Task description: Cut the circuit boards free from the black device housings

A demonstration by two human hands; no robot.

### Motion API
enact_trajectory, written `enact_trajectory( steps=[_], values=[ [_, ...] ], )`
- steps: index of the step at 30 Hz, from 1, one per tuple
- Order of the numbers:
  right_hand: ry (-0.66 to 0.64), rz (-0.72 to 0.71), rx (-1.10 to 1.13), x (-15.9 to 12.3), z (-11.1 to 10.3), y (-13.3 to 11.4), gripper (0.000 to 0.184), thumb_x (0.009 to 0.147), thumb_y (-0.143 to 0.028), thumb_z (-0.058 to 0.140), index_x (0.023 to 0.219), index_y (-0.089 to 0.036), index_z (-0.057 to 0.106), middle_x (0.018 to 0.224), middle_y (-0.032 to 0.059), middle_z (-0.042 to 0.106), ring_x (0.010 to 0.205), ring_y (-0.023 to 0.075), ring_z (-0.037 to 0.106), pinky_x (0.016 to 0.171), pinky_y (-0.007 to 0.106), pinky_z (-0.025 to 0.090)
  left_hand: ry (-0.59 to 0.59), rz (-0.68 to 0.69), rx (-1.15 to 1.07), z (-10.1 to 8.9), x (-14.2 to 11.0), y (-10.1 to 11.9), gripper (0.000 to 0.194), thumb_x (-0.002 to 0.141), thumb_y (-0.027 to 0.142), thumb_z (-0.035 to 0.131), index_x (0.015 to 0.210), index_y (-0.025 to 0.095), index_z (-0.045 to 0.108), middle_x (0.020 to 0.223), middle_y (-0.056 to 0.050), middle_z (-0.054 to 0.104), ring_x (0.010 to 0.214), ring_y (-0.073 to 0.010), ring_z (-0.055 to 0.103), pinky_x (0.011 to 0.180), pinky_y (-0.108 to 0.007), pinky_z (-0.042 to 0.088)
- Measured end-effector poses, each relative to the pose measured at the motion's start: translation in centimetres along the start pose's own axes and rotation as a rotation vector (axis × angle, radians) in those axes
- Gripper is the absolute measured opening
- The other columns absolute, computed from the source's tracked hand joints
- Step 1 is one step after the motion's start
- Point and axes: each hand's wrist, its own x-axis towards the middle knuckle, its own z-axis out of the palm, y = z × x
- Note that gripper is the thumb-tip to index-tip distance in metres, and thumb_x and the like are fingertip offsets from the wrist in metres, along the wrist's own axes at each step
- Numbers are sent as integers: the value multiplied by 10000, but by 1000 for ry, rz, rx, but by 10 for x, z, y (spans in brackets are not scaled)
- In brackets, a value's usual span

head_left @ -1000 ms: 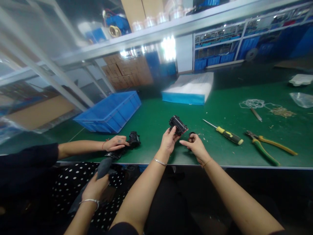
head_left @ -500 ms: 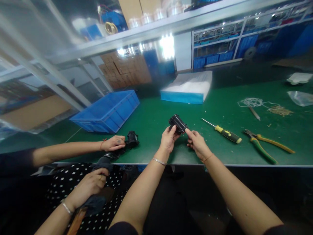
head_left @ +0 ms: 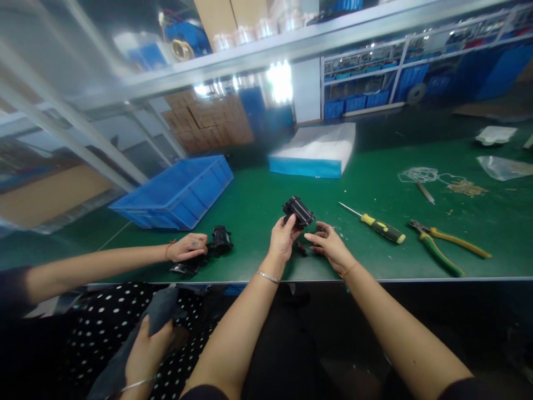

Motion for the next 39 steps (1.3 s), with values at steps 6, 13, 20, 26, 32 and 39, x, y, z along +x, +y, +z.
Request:
enact_trajectory(
  steps=[6,13,20,26,32,39],
  values=[
    [39,-444,-715,6,-3,13,493,643,-407,779,1052,-197,601,1009,69,568,791,183,552,806,377,492,166,32,-14,-11,12,-16,363,713,388,750,948,172,576,982,-54,673,891,-151,653,883,-340,501],
    [-170,-543,-956,-2,23,26,316,728,-320,742,1004,-223,621,941,40,655,942,227,566,859,366,453,170,-24,-37,-14,14,-20,370,712,412,746,937,177,570,885,-39,671,764,-139,653,774,-306,537],
    [-2,-597,-1009,28,-10,-1,306,893,-286,533,1192,-239,576,1022,52,664,959,198,609,880,341,462,218,38,0,-28,21,-2,319,710,336,764,922,162,601,937,-48,668,834,-131,650,831,-305,534],
    [55,-610,-1162,48,-35,-8,367,774,-329,666,1117,-199,650,1160,162,580,1111,348,484,982,515,366,323,16,59,-47,25,9,262,721,244,761,894,141,594,855,-50,662,780,-126,652,839,-348,542],
    [-110,-475,-1199,41,-46,-17,492,733,-407,659,1180,-212,594,1091,128,645,1037,342,559,972,530,403,309,-10,86,-53,16,8,275,742,214,747,949,127,588,896,-80,675,786,-150,658,788,-352,557],
    [-20,260,-127,12,-82,-10,334,761,-510,564,1010,-308,655,1160,146,647,991,301,660,868,487,546,216,-73,77,-89,-30,48,315,889,370,570,1107,143,585,1044,-70,634,883,-165,629,763,-360,557]
  ],
)
